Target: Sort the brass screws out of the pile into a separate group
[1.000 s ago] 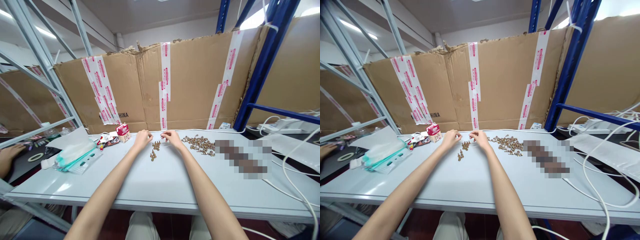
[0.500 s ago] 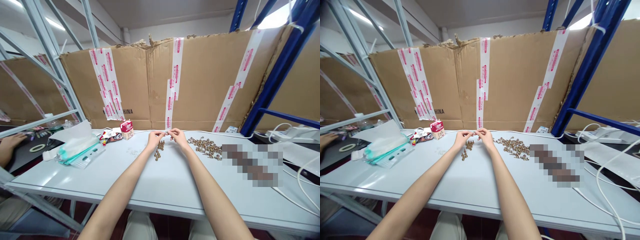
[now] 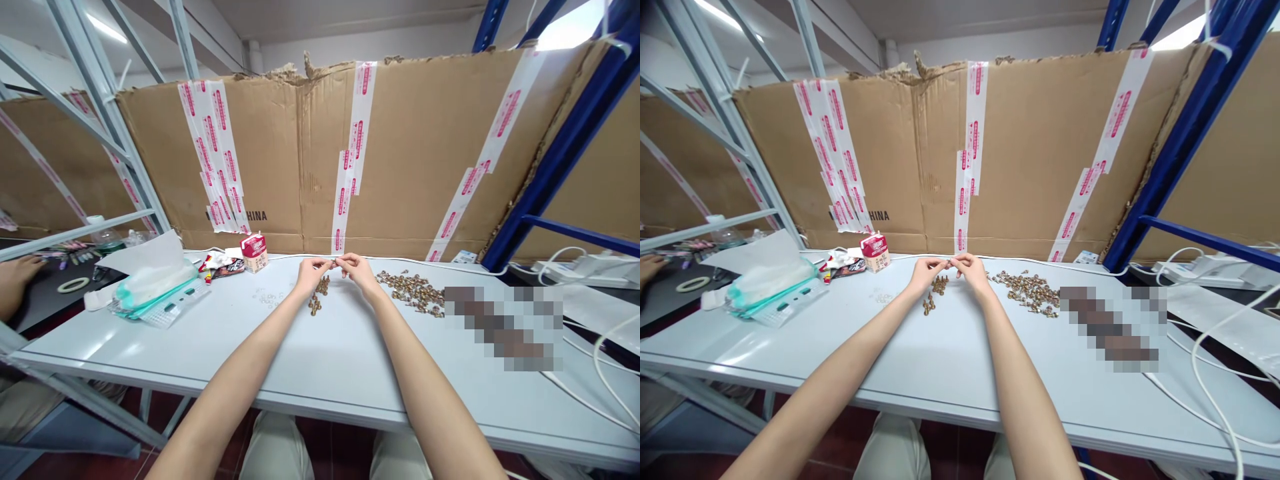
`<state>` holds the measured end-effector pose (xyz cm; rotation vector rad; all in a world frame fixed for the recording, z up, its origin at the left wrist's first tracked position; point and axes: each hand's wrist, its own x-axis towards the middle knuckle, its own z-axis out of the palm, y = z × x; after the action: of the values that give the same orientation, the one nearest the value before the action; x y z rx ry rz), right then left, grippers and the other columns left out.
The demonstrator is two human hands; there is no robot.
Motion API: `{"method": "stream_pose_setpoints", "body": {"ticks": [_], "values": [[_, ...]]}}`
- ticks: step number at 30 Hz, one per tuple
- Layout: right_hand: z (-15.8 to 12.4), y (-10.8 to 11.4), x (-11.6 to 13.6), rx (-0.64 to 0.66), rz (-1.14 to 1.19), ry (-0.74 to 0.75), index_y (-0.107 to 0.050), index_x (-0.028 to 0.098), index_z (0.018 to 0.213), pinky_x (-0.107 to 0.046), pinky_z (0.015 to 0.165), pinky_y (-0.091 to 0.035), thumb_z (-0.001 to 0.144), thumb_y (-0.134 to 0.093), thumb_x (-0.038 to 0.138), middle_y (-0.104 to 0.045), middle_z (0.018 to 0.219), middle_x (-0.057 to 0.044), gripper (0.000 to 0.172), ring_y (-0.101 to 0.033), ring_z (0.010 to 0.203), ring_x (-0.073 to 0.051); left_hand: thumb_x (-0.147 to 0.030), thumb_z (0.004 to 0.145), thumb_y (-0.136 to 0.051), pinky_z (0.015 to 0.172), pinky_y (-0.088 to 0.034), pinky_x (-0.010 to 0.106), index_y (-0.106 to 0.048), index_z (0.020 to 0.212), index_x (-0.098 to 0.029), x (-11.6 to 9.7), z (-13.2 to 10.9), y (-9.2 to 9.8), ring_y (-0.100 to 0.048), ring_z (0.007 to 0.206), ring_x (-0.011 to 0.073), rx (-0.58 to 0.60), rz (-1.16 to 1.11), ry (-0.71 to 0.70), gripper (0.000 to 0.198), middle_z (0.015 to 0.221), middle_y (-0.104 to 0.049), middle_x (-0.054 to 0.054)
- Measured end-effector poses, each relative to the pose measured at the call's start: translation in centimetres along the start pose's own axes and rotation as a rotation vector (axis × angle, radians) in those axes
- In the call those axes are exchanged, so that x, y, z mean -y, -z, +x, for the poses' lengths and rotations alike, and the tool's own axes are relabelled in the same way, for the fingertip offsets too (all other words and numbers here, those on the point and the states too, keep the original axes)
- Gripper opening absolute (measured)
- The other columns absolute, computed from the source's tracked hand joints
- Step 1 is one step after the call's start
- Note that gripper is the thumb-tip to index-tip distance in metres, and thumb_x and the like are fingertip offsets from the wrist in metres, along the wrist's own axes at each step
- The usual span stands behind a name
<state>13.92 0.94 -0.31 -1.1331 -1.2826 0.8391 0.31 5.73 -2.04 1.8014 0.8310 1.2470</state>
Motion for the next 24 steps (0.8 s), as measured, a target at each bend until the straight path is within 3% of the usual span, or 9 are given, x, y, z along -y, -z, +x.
{"method": "stream_pose_setpoints", "body": {"ticks": [4, 12, 19, 24], "values": [[0.3, 0.2, -0.1, -0.038, 0.03, 0.001, -0.057, 0.014, 0.074, -0.022, 0.043, -0.033, 0.06, -0.064, 0.049, -0.065, 0.07, -0.006, 0.039, -0.043, 0.043, -0.006, -0.035, 0.072, -0.057, 0.07, -0.047, 0.029, -0.071, 0.076, -0.014, 0.0, 0.0, 0.0, -0.06, 0.069, 0.0166, -0.009, 0.043, 0.0, 0.025, 0.072, -0.068, 0.006], [0.0, 0.1, 0.1, 0.007, 0.031, -0.004, -0.055, 0.013, 0.071, -0.022, 0.043, -0.031, 0.061, -0.065, 0.045, -0.066, 0.069, -0.007, 0.035, -0.042, 0.044, -0.006, -0.038, 0.071, -0.058, 0.071, -0.046, 0.029, -0.07, 0.073, -0.014, 0.4, 0.1, 0.1, -0.061, 0.073, 0.0178, -0.042, 0.073, -0.021, 0.027, 0.074, -0.069, 0.007], [0.0, -0.4, -0.4, 0.029, 0.086, -0.059, -0.055, 0.014, 0.074, -0.02, 0.041, -0.026, 0.06, -0.065, 0.047, -0.065, 0.072, -0.005, 0.037, -0.039, 0.042, -0.004, -0.036, 0.064, -0.066, 0.079, -0.044, 0.031, -0.069, 0.074, -0.011, -0.4, -0.2, 0.4, -0.062, 0.076, 0.0184, -0.017, -0.194, 0.055, 0.027, 0.077, -0.069, 0.009], [0.0, -1.0, -0.7, 0.021, 0.179, -0.056, -0.051, 0.015, 0.068, -0.019, 0.039, -0.022, 0.059, -0.063, 0.053, -0.062, 0.072, -0.003, 0.041, -0.034, 0.039, -0.002, -0.036, 0.062, -0.068, 0.084, -0.042, 0.032, -0.069, 0.08, -0.012, -0.5, -0.4, 0.3, -0.062, 0.084, 0.0192, -0.012, -0.265, 0.1, 0.031, 0.084, -0.07, 0.009]]}}
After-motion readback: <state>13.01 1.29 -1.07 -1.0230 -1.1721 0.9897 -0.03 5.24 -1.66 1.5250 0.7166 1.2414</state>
